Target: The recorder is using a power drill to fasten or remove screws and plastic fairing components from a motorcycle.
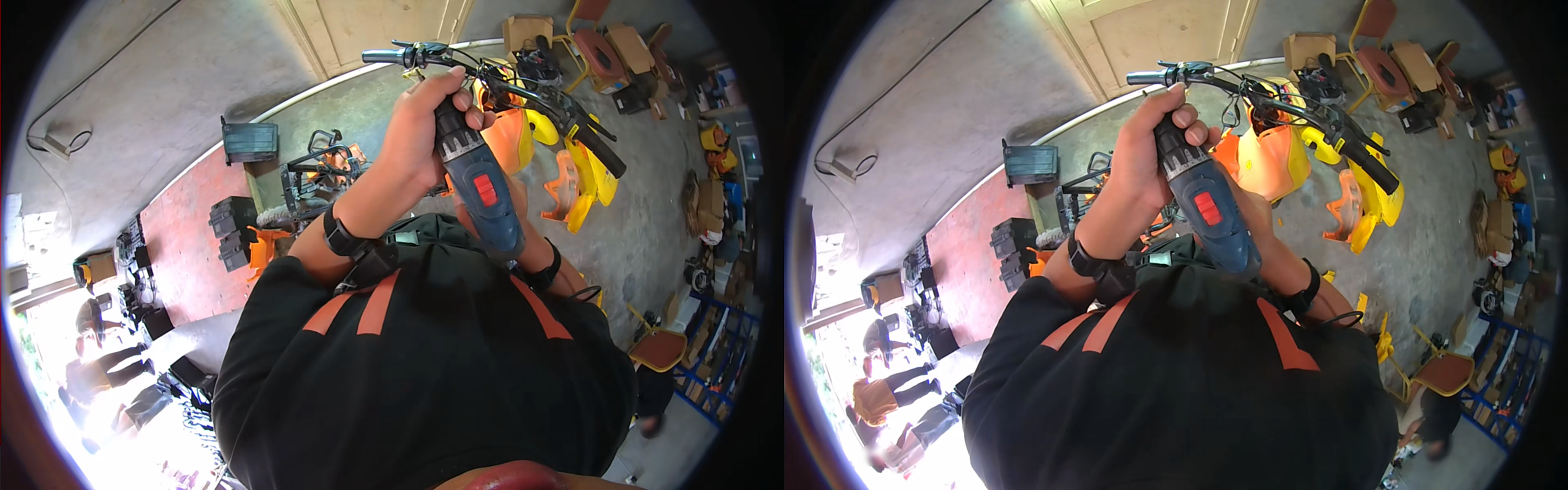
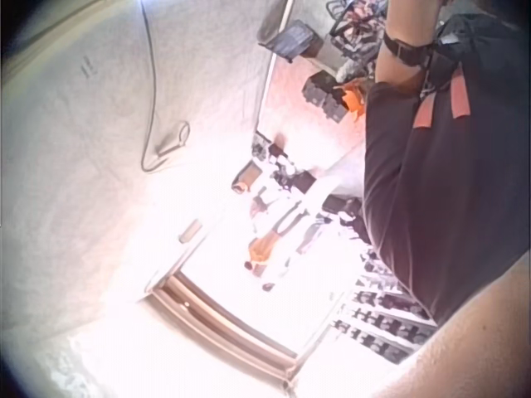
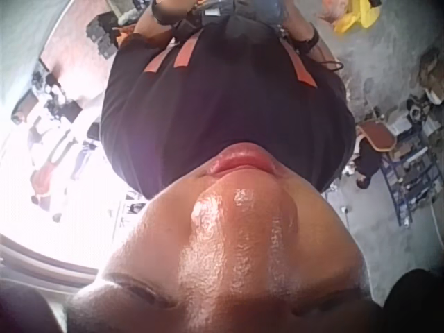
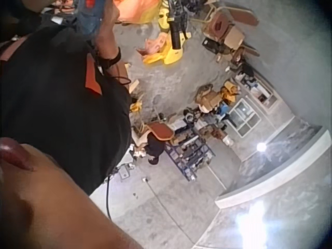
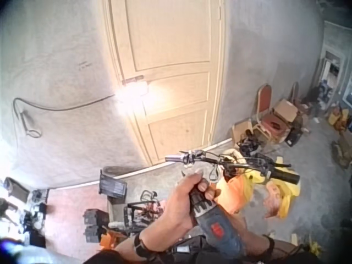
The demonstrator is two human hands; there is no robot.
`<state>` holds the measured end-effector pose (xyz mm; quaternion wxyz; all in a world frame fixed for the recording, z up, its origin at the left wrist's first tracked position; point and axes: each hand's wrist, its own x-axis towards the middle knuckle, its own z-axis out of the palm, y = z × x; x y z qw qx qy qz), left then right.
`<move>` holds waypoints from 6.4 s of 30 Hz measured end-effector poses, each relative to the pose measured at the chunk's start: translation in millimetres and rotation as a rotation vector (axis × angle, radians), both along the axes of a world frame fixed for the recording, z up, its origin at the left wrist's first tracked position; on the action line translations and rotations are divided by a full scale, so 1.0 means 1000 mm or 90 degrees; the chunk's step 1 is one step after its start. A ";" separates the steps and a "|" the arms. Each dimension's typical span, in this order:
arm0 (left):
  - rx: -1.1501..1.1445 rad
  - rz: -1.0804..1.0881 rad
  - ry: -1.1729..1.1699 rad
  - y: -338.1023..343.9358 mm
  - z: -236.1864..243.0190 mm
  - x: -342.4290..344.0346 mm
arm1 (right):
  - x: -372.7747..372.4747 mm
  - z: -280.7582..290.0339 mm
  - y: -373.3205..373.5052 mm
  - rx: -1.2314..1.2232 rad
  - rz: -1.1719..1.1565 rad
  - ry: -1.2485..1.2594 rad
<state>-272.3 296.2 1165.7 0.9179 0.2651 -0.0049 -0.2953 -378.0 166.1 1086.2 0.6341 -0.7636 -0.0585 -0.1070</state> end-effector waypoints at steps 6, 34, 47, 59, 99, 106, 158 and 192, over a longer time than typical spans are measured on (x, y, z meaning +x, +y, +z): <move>0.001 -0.006 -0.009 -0.003 0.002 -0.001 | -0.004 -0.019 -0.017 0.156 0.051 0.265; 0.213 -0.080 -0.221 0.004 -0.020 -0.053 | 0.008 0.002 -0.010 -0.116 -0.034 -0.174; 0.149 -0.136 -0.200 0.014 -0.018 -0.049 | 0.009 -0.014 -0.009 -0.135 -0.085 -0.123; 0.172 -0.034 -0.089 -0.006 -0.037 -0.047 | 0.029 0.008 0.003 -0.457 -0.291 -0.315; -0.039 -0.154 -0.112 0.018 -0.036 -0.008 | 0.001 0.001 0.029 -0.250 -0.173 -0.223; -0.042 -0.185 -0.071 0.042 -0.043 -0.009 | -0.009 -0.001 0.056 -0.403 -0.165 -0.184; 0.577 -0.399 -0.180 -0.105 -0.274 0.085 | 0.079 -0.116 -0.075 -0.470 -0.072 0.541; 0.673 -0.458 -0.319 -0.102 -0.237 0.144 | 0.119 -0.137 -0.062 -0.343 -0.308 0.443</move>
